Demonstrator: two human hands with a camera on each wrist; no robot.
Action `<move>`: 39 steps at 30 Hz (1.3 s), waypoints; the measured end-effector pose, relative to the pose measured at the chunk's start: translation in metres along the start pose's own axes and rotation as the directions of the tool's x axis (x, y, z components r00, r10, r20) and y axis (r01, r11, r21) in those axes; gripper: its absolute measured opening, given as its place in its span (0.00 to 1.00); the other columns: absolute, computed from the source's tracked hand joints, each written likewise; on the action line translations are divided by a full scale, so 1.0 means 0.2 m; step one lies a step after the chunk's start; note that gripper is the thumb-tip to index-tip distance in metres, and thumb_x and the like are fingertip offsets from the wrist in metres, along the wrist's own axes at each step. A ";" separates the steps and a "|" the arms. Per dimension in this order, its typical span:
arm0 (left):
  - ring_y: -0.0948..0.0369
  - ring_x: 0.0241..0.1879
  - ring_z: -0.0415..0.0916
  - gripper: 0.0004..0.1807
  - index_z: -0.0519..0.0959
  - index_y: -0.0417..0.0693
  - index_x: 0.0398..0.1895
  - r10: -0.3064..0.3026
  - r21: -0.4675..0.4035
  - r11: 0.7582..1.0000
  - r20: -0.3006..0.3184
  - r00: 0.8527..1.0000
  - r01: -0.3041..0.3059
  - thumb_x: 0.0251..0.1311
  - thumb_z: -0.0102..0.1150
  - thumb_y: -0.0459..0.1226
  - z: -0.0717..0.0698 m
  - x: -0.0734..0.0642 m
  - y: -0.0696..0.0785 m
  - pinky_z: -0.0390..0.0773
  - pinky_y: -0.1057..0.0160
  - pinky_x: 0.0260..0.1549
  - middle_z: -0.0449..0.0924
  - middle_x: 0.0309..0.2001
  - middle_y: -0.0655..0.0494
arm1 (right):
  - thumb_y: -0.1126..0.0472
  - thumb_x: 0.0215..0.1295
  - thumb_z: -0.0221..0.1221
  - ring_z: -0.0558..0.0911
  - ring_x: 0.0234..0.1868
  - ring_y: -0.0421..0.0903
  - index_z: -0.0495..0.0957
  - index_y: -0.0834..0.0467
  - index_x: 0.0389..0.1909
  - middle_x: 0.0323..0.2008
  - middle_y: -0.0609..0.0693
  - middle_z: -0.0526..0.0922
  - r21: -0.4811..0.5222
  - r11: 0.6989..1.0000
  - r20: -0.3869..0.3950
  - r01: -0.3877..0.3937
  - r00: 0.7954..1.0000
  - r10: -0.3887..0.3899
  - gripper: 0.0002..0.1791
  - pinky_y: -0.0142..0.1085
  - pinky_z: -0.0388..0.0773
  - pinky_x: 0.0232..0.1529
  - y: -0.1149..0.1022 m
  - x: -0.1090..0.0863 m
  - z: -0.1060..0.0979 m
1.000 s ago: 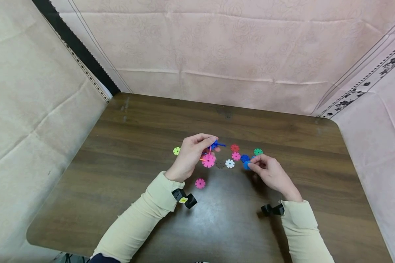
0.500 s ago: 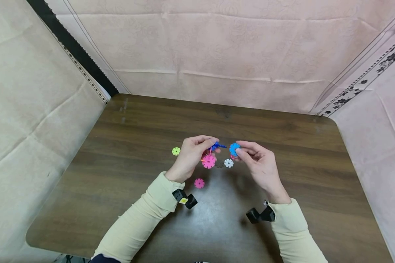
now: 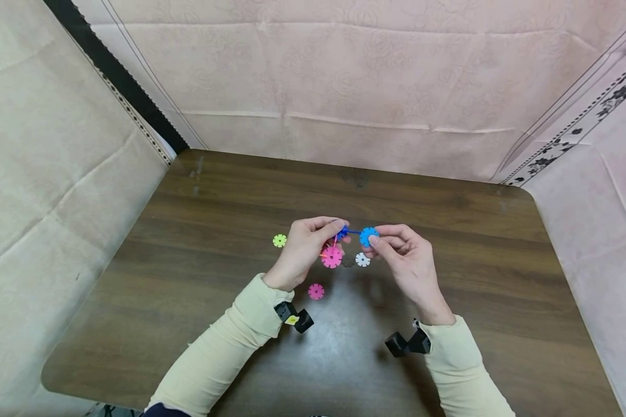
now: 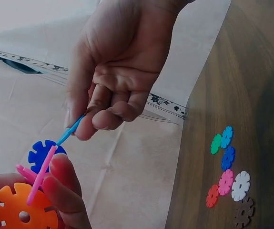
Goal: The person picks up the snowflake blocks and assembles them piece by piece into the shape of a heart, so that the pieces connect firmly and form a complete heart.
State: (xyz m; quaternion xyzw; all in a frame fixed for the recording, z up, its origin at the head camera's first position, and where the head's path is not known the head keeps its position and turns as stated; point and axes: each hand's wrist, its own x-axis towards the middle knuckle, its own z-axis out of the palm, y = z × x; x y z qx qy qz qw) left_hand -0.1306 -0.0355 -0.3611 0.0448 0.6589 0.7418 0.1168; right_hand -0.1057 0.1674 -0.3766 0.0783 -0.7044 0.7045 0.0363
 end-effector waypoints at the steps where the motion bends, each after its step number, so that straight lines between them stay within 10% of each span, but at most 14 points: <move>1: 0.55 0.28 0.84 0.13 0.83 0.39 0.46 -0.001 -0.004 1.000 0.003 1.000 0.001 0.67 0.59 0.40 0.00 0.00 0.00 0.81 0.66 0.30 0.85 0.35 0.45 | 0.64 0.63 0.64 0.87 0.33 0.52 0.76 0.68 0.47 0.34 0.58 0.87 0.009 1.000 -0.002 0.007 1.000 -0.007 0.15 0.43 0.83 0.40 0.00 0.00 0.00; 11: 0.57 0.27 0.84 0.12 0.84 0.39 0.45 -0.001 -0.020 1.000 0.007 1.000 0.001 0.66 0.59 0.39 0.01 0.00 -0.01 0.81 0.66 0.29 0.85 0.33 0.46 | 0.64 0.64 0.63 0.87 0.32 0.50 0.76 0.68 0.47 0.33 0.58 0.87 0.031 0.999 -0.013 0.043 0.999 -0.043 0.15 0.39 0.84 0.37 0.01 0.02 0.00; 18: 0.40 0.34 0.82 0.12 0.84 0.41 0.44 0.013 0.009 1.000 0.006 1.000 -0.013 0.66 0.60 0.39 0.02 0.00 -0.01 0.81 0.65 0.29 0.86 0.34 0.46 | 0.65 0.64 0.63 0.87 0.32 0.50 0.75 0.69 0.46 0.34 0.57 0.87 0.034 0.999 -0.012 0.040 0.999 -0.039 0.15 0.40 0.84 0.38 0.00 0.02 0.01; 26: 0.57 0.29 0.84 0.15 0.83 0.37 0.47 0.062 -0.002 0.998 -0.015 0.998 -0.062 0.66 0.59 0.40 0.02 0.00 0.00 0.81 0.67 0.30 0.86 0.34 0.46 | 0.68 0.62 0.64 0.87 0.30 0.50 0.76 0.71 0.45 0.33 0.58 0.87 0.101 0.991 -0.032 0.083 0.996 -0.080 0.13 0.40 0.83 0.36 -0.01 0.03 0.03; 39: 0.48 0.29 0.84 0.12 0.84 0.40 0.46 0.073 -0.042 0.996 -0.025 0.997 -0.074 0.67 0.59 0.39 0.02 -0.01 0.00 0.84 0.61 0.32 0.86 0.35 0.45 | 0.71 0.59 0.65 0.87 0.28 0.54 0.76 0.71 0.43 0.35 0.58 0.87 0.123 0.987 -0.042 0.107 0.994 -0.103 0.13 0.43 0.83 0.36 -0.02 0.03 0.07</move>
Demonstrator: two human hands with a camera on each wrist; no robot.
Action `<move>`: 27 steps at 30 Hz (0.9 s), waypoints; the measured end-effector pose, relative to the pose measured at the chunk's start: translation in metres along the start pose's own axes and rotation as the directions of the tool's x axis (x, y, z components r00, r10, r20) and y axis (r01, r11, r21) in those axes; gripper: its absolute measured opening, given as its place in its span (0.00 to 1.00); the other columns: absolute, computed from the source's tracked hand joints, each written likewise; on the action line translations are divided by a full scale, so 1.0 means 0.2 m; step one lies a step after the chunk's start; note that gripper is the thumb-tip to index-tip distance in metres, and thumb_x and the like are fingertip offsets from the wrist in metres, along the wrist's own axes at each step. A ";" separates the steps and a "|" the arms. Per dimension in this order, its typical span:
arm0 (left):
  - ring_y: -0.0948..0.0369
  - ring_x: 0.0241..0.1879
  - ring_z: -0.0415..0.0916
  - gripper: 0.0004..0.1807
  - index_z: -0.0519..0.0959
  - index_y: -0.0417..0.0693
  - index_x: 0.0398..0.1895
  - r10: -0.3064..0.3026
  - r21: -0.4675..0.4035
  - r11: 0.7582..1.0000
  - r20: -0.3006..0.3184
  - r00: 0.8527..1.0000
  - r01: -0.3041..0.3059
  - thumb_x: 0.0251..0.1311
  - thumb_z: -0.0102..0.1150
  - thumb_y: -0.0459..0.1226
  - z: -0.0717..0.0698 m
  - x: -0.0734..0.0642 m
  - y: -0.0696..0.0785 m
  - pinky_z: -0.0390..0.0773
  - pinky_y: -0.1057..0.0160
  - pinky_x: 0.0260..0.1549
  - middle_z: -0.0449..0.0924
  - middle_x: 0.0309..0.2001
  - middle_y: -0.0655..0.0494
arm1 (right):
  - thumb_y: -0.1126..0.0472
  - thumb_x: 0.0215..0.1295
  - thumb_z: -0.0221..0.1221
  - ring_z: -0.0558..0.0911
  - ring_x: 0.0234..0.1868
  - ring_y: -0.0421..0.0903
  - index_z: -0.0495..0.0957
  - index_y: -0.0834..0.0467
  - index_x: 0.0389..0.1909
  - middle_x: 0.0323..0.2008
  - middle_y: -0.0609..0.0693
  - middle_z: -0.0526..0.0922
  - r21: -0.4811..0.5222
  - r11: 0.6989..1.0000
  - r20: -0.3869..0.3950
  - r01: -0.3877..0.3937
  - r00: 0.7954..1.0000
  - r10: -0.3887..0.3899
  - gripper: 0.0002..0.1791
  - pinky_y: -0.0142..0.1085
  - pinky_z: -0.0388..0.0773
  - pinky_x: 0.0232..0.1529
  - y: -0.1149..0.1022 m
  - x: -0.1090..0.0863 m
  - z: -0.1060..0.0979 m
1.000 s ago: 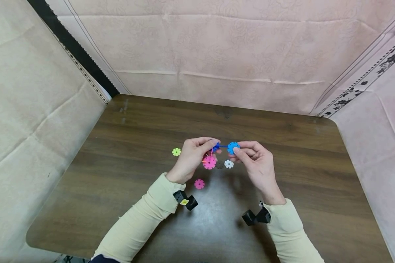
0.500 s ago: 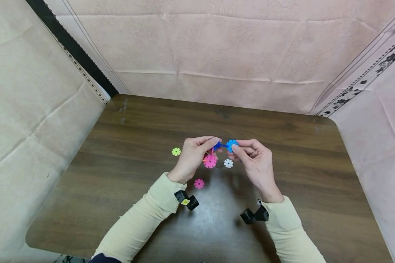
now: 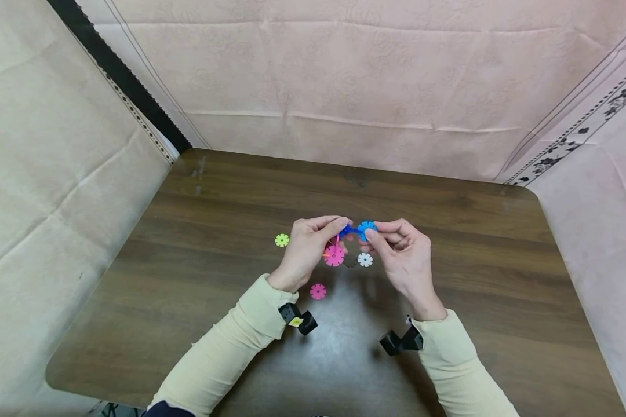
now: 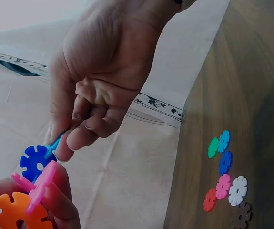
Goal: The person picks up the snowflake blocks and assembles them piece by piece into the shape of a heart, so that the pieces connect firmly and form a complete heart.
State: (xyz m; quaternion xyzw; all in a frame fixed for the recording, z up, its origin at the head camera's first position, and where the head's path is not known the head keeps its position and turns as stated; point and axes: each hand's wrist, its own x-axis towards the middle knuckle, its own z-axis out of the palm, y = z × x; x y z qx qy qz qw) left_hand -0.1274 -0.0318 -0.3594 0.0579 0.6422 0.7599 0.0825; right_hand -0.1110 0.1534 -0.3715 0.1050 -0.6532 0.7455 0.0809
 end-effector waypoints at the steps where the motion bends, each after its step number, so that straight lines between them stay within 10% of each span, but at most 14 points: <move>1: 0.46 0.29 0.84 0.12 0.84 0.40 0.46 0.005 0.002 1.000 0.005 1.000 -0.005 0.67 0.59 0.39 0.00 0.00 0.00 0.84 0.60 0.33 0.86 0.35 0.45 | 0.71 0.59 0.65 0.87 0.28 0.53 0.76 0.71 0.43 0.35 0.58 0.87 -0.010 1.000 -0.001 0.004 1.000 -0.004 0.13 0.42 0.83 0.35 0.00 0.00 0.00; 9: 0.49 0.33 0.82 0.18 0.82 0.42 0.51 0.008 0.050 0.999 0.066 0.998 -0.011 0.68 0.57 0.44 -0.03 0.03 0.03 0.82 0.61 0.37 0.85 0.39 0.47 | 0.65 0.63 0.63 0.87 0.31 0.49 0.75 0.68 0.45 0.34 0.58 0.87 -0.024 0.999 -0.021 -0.030 0.999 0.030 0.14 0.39 0.84 0.36 -0.01 0.00 0.00; 14: 0.57 0.38 0.76 0.23 0.81 0.39 0.50 -0.017 0.011 1.000 0.030 0.999 0.017 0.71 0.51 0.49 -0.05 0.03 0.04 0.77 0.62 0.40 0.82 0.41 0.47 | 0.63 0.66 0.62 0.87 0.35 0.50 0.72 0.65 0.45 0.36 0.58 0.87 0.133 0.987 -0.032 -0.091 0.995 0.096 0.13 0.38 0.83 0.40 -0.02 0.01 0.01; 27: 0.47 0.58 0.72 0.29 0.72 0.38 0.61 0.126 -0.186 0.978 0.190 0.974 -0.090 0.72 0.40 0.52 -0.04 0.01 0.00 0.62 0.40 0.63 0.79 0.55 0.43 | 0.64 0.71 0.55 0.85 0.40 0.48 0.71 0.61 0.41 0.42 0.57 0.86 0.530 0.812 0.113 -0.243 0.970 0.216 0.04 0.34 0.80 0.42 -0.02 0.03 0.03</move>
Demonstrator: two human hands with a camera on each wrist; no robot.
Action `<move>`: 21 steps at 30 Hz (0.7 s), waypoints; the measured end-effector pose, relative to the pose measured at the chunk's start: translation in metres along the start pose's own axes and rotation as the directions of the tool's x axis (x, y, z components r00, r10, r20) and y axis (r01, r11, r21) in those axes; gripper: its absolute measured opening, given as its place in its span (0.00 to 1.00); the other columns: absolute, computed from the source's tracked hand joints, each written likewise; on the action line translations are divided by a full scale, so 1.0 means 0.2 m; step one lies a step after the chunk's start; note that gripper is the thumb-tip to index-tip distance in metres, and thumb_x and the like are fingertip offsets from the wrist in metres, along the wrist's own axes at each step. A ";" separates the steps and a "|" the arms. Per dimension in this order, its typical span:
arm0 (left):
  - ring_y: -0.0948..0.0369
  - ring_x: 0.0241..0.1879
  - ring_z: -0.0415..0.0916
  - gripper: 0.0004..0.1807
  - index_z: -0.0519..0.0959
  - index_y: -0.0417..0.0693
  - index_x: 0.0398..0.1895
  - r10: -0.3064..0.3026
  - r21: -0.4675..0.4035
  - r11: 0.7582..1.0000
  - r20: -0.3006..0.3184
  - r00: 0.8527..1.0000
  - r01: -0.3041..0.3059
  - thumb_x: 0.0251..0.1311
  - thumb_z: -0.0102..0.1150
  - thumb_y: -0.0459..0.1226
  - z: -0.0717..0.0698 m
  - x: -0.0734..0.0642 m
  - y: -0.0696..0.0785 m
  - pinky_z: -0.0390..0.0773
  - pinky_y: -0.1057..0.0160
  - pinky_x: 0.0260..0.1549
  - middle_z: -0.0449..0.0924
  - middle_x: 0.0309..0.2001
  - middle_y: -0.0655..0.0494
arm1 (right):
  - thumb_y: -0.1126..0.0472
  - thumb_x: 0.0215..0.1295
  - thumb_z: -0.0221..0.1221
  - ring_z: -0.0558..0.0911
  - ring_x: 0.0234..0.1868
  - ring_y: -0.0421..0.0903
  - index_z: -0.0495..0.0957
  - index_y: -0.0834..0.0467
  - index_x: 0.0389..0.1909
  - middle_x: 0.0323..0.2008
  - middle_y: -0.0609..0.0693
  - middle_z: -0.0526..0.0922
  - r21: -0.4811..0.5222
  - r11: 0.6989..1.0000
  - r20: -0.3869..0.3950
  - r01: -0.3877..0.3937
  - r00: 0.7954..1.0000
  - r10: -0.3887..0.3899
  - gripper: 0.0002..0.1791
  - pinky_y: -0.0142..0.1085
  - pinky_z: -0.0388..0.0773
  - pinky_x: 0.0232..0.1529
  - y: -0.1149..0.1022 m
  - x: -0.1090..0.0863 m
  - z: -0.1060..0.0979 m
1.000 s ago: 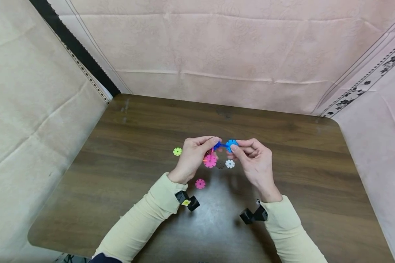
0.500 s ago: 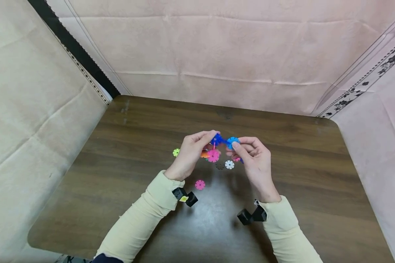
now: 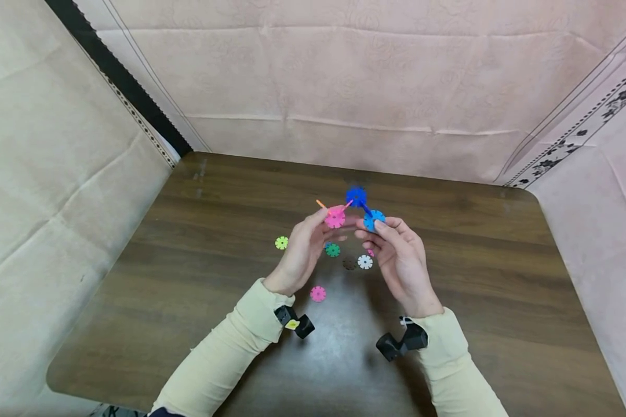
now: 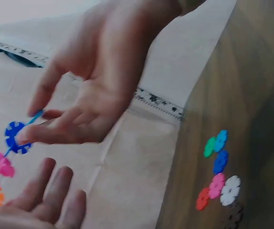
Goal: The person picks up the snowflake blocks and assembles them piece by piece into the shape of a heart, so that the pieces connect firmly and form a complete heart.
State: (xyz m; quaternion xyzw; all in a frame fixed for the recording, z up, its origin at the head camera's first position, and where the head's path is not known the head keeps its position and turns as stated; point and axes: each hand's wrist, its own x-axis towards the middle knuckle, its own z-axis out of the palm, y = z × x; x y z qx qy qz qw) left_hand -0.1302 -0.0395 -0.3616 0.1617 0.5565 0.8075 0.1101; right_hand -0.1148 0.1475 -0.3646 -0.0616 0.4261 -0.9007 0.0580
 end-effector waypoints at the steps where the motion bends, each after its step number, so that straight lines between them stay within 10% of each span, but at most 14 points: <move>1: 0.47 0.59 0.71 0.27 0.72 0.37 0.61 0.017 -0.008 1.000 0.021 1.000 -0.017 0.72 0.42 0.50 0.00 0.00 -0.01 0.60 0.39 0.63 0.78 0.56 0.43 | 0.64 0.71 0.55 0.85 0.41 0.48 0.71 0.61 0.41 0.42 0.57 0.86 0.017 1.000 0.010 -0.006 1.000 0.005 0.04 0.35 0.80 0.42 0.00 0.00 0.00; 13: 0.48 0.67 0.62 0.25 0.69 0.37 0.64 0.129 -0.170 0.980 0.133 0.983 -0.105 0.65 0.49 0.35 0.01 0.03 -0.03 0.53 0.48 0.68 0.70 0.64 0.40 | 0.59 0.74 0.51 0.85 0.43 0.49 0.73 0.61 0.38 0.45 0.56 0.85 -0.004 0.998 0.067 -0.057 0.996 0.057 0.08 0.35 0.79 0.44 0.03 -0.02 0.05; 21: 0.46 0.63 0.68 0.20 0.72 0.42 0.60 0.164 -0.208 0.967 0.086 0.983 -0.143 0.70 0.42 0.39 0.03 0.03 -0.02 0.60 0.48 0.66 0.73 0.61 0.37 | 0.54 0.69 0.58 0.81 0.35 0.44 0.76 0.58 0.37 0.33 0.50 0.83 -0.129 0.990 -0.101 -0.062 0.994 0.049 0.10 0.32 0.77 0.38 0.05 0.00 0.07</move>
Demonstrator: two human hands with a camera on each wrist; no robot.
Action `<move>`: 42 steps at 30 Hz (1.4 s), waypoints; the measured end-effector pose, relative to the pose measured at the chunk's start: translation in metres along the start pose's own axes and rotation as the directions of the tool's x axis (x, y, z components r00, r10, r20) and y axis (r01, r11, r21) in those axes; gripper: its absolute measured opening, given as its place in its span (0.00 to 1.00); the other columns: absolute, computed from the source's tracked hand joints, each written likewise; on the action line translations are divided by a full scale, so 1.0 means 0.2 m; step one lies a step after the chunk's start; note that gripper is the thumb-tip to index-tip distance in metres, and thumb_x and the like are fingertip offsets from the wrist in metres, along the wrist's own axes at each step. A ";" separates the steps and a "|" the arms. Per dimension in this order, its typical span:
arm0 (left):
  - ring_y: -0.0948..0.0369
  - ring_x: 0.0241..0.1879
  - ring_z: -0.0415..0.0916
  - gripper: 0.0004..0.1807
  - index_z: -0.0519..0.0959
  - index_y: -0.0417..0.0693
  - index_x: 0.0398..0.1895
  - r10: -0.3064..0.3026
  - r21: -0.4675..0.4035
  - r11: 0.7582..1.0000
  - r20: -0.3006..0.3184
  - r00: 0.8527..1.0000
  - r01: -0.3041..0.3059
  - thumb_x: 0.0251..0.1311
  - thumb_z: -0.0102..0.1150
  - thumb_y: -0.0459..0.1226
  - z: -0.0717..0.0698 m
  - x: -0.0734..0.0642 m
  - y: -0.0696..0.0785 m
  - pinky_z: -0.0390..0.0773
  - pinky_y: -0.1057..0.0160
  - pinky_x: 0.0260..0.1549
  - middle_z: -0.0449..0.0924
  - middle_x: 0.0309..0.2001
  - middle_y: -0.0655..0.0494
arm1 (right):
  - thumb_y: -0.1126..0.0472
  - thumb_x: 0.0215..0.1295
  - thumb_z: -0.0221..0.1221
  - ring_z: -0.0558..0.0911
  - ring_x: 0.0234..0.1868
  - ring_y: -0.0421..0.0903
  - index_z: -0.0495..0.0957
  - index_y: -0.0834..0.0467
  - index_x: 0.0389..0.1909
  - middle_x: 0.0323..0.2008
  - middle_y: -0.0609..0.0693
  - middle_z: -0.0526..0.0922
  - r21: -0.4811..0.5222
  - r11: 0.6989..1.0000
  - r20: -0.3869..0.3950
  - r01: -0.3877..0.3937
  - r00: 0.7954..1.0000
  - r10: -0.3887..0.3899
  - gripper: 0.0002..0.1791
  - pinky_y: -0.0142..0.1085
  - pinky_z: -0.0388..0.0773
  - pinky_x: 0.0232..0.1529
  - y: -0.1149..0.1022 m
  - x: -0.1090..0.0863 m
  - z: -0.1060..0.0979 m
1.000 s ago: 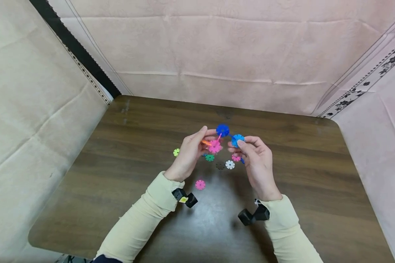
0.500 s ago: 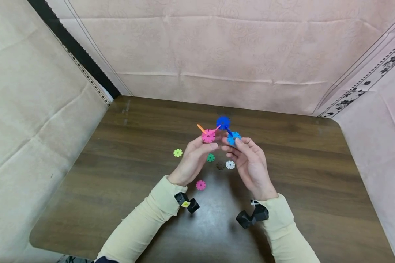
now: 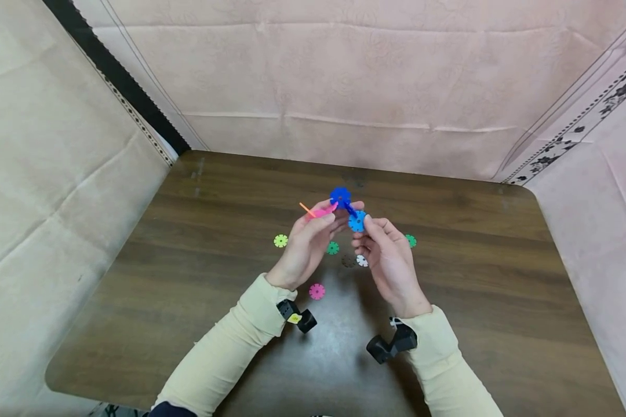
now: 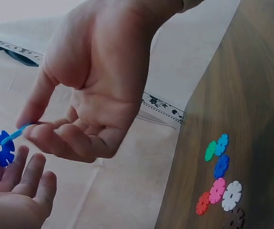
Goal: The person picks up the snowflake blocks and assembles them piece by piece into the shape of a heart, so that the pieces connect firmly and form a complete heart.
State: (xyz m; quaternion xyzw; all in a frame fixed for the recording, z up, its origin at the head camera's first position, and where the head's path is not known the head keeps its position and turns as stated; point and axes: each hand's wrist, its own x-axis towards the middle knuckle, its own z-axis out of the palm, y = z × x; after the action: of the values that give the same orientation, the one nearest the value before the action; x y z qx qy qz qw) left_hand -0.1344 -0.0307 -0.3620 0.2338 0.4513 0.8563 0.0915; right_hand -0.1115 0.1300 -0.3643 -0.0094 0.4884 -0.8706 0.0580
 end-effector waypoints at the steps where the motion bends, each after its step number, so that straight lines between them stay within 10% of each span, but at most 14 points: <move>1: 0.46 0.63 0.68 0.21 0.71 0.40 0.61 -0.008 0.001 1.000 0.003 1.000 0.008 0.71 0.39 0.40 0.00 0.00 0.00 0.60 0.48 0.66 0.73 0.61 0.36 | 0.54 0.69 0.59 0.80 0.33 0.43 0.76 0.58 0.37 0.31 0.50 0.82 -0.016 1.000 -0.019 0.002 1.000 -0.003 0.10 0.32 0.77 0.38 0.00 0.00 0.00; 9: 0.45 0.66 0.65 0.43 0.63 0.38 0.68 -0.105 -0.204 0.974 -0.012 0.994 0.101 0.69 0.23 0.64 -0.01 0.00 0.02 0.57 0.51 0.69 0.68 0.64 0.36 | 0.59 0.67 0.61 0.82 0.34 0.44 0.78 0.61 0.46 0.34 0.51 0.84 -0.062 0.998 -0.006 0.018 1.000 -0.019 0.11 0.34 0.79 0.41 0.00 -0.01 -0.01; 23: 0.46 0.58 0.74 0.30 0.74 0.37 0.59 -0.065 -0.158 0.986 -0.105 0.992 0.048 0.68 0.44 0.51 -0.07 -0.02 0.06 0.67 0.45 0.61 0.71 0.61 0.32 | 0.62 0.68 0.60 0.80 0.35 0.45 0.77 0.63 0.47 0.34 0.51 0.82 -0.084 0.995 0.004 0.061 0.998 -0.061 0.11 0.33 0.79 0.41 0.00 -0.01 -0.01; 28: 0.45 0.53 0.78 0.24 0.78 0.37 0.53 -0.173 -0.111 0.981 -0.139 0.975 0.159 0.68 0.47 0.48 -0.13 -0.05 0.07 0.74 0.45 0.54 0.79 0.54 0.39 | 0.61 0.67 0.61 0.79 0.33 0.44 0.77 0.64 0.47 0.33 0.52 0.81 -0.130 0.989 -0.022 0.072 0.997 -0.075 0.13 0.33 0.80 0.38 0.00 0.00 -0.01; 35: 0.47 0.42 0.84 0.23 0.74 0.35 0.57 -0.365 -0.044 0.931 -0.037 0.930 0.363 0.70 0.51 0.45 -0.15 -0.06 0.07 0.82 0.52 0.43 0.80 0.48 0.38 | 0.60 0.65 0.63 0.79 0.32 0.45 0.78 0.67 0.49 0.33 0.53 0.81 -0.291 0.954 -0.079 0.072 0.992 -0.099 0.17 0.34 0.81 0.39 0.01 0.02 -0.03; 42: 0.48 0.33 0.85 0.23 0.74 0.34 0.55 -0.443 -0.003 0.897 0.001 0.897 0.443 0.69 0.54 0.45 -0.16 -0.06 0.06 0.84 0.53 0.36 0.82 0.43 0.36 | 0.57 0.64 0.64 0.81 0.32 0.47 0.79 0.66 0.50 0.32 0.52 0.83 -0.385 0.922 -0.041 0.041 0.997 -0.061 0.19 0.35 0.81 0.40 0.01 0.02 -0.04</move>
State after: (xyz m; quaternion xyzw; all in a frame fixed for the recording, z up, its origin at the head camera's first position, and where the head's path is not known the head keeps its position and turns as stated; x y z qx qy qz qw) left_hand -0.1376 -0.0657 -0.3706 0.1248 0.4911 0.8139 0.2843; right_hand -0.1163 0.1356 -0.3710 -0.0106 0.6503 -0.7593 0.0197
